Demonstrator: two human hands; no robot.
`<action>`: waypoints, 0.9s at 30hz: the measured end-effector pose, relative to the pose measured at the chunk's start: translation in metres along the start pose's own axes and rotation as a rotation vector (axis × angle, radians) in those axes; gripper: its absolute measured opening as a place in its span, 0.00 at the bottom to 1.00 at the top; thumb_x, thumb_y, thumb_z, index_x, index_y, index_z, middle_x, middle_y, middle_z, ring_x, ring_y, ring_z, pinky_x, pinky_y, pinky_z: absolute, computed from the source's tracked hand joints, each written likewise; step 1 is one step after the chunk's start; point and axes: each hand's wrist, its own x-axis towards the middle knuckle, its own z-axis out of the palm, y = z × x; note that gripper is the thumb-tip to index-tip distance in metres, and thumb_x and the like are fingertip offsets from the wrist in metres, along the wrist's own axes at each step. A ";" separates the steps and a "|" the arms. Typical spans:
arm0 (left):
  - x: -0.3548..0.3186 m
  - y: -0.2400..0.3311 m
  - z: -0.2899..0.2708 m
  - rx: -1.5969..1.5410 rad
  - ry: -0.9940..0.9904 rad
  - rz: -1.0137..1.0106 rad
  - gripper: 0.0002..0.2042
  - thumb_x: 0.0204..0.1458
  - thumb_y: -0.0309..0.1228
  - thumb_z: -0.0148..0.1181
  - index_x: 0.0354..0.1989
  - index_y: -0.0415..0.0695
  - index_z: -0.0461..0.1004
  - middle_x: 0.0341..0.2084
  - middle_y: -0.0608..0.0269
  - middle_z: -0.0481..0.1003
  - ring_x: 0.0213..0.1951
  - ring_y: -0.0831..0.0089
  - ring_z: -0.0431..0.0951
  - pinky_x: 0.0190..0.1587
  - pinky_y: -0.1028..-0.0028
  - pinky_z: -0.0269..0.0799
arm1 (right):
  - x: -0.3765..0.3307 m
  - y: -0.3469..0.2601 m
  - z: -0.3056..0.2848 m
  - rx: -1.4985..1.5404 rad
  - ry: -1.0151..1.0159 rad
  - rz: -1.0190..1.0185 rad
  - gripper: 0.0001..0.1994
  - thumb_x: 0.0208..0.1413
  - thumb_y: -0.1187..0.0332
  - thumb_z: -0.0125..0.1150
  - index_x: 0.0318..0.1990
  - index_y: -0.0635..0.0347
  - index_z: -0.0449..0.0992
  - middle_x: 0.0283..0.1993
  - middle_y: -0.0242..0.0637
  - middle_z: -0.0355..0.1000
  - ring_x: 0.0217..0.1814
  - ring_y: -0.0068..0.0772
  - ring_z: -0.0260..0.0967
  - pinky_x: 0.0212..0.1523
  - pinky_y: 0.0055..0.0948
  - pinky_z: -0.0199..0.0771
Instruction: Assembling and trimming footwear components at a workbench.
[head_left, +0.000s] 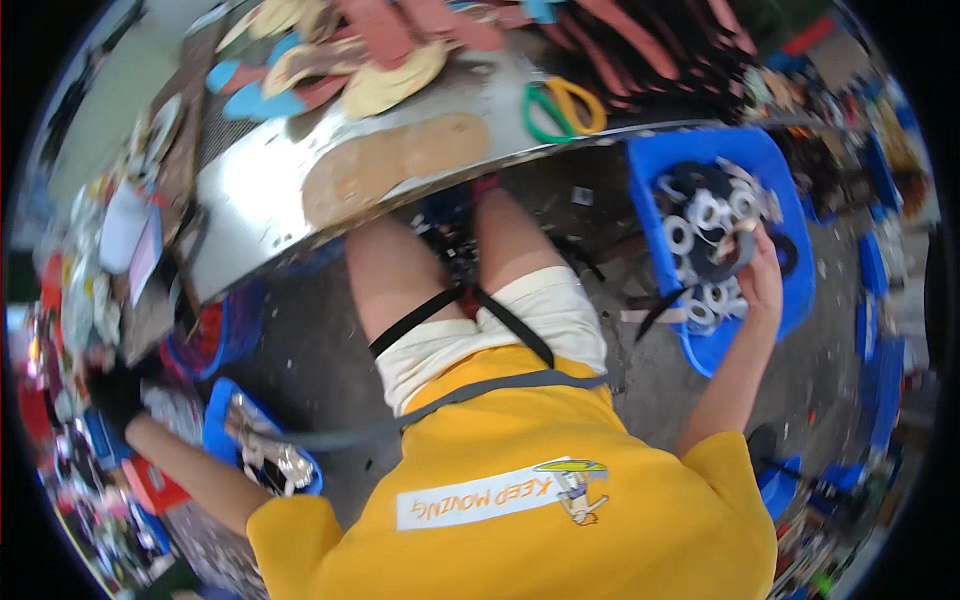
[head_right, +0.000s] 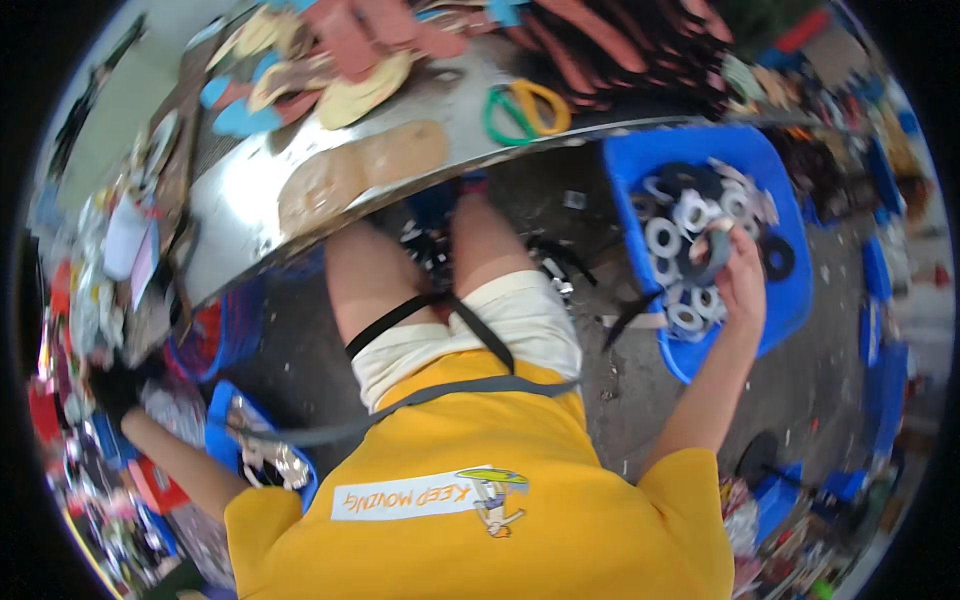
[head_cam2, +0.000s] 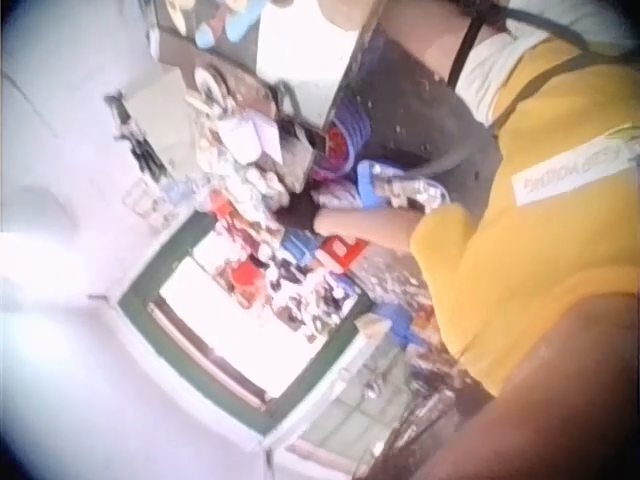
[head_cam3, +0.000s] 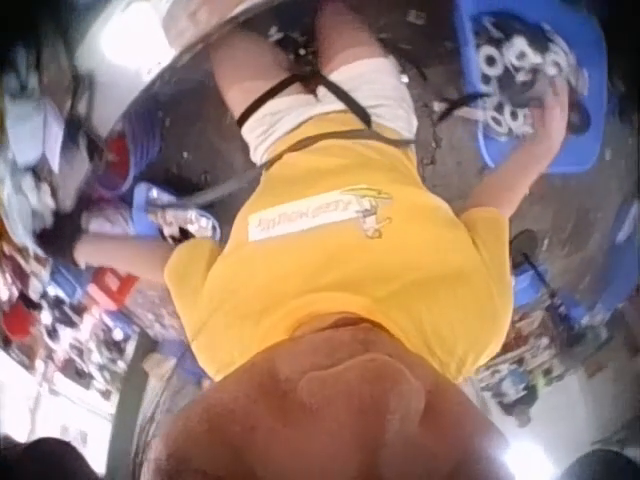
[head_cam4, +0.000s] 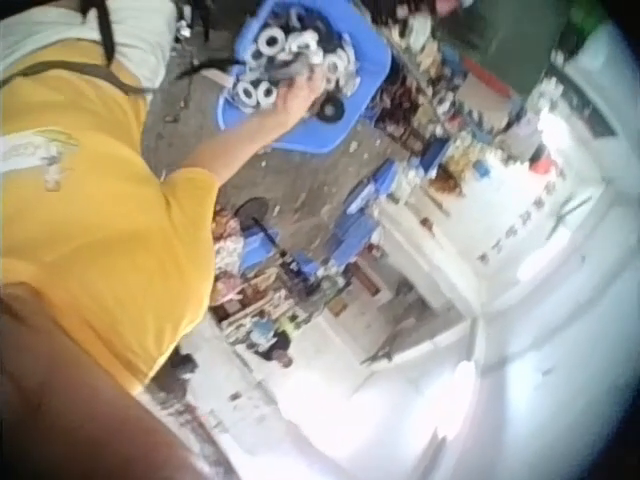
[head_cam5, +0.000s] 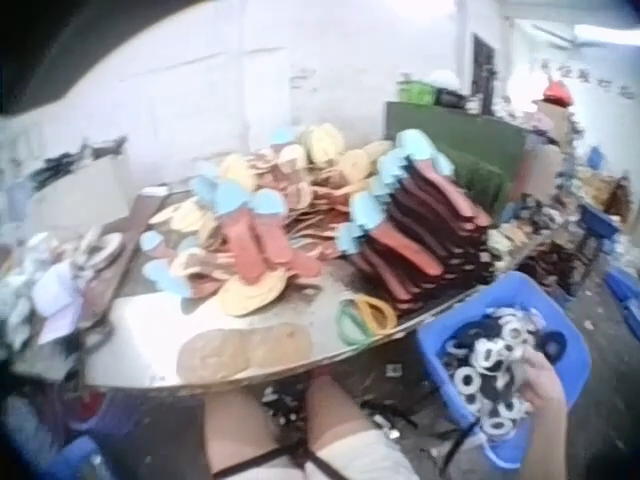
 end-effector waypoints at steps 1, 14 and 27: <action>-0.020 0.059 0.045 0.031 -0.178 0.155 0.18 0.51 0.40 0.60 0.45 0.43 0.66 0.35 0.64 0.71 0.42 0.70 0.68 0.55 0.68 0.63 | 0.004 -0.013 0.014 -0.370 -0.072 0.090 0.09 0.55 0.72 0.58 0.44 0.62 0.75 0.36 0.37 0.75 0.41 0.31 0.73 0.44 0.30 0.73; -0.081 0.433 0.261 -0.298 -0.368 0.638 0.16 0.60 0.41 0.53 0.45 0.40 0.73 0.27 0.65 0.75 0.33 0.73 0.76 0.37 0.75 0.71 | 0.171 -0.043 0.322 -0.468 -0.268 -0.396 0.12 0.52 0.69 0.62 0.42 0.66 0.77 0.30 0.33 0.78 0.33 0.22 0.76 0.34 0.24 0.73; -0.135 0.385 0.473 -0.140 -0.421 0.634 0.06 0.43 0.33 0.64 0.27 0.46 0.77 0.44 0.65 0.77 0.45 0.57 0.75 0.42 0.64 0.74 | 0.277 -0.054 0.478 -1.332 0.192 -0.873 0.25 0.42 0.52 0.68 0.42 0.60 0.68 0.43 0.43 0.68 0.51 0.46 0.66 0.47 0.47 0.70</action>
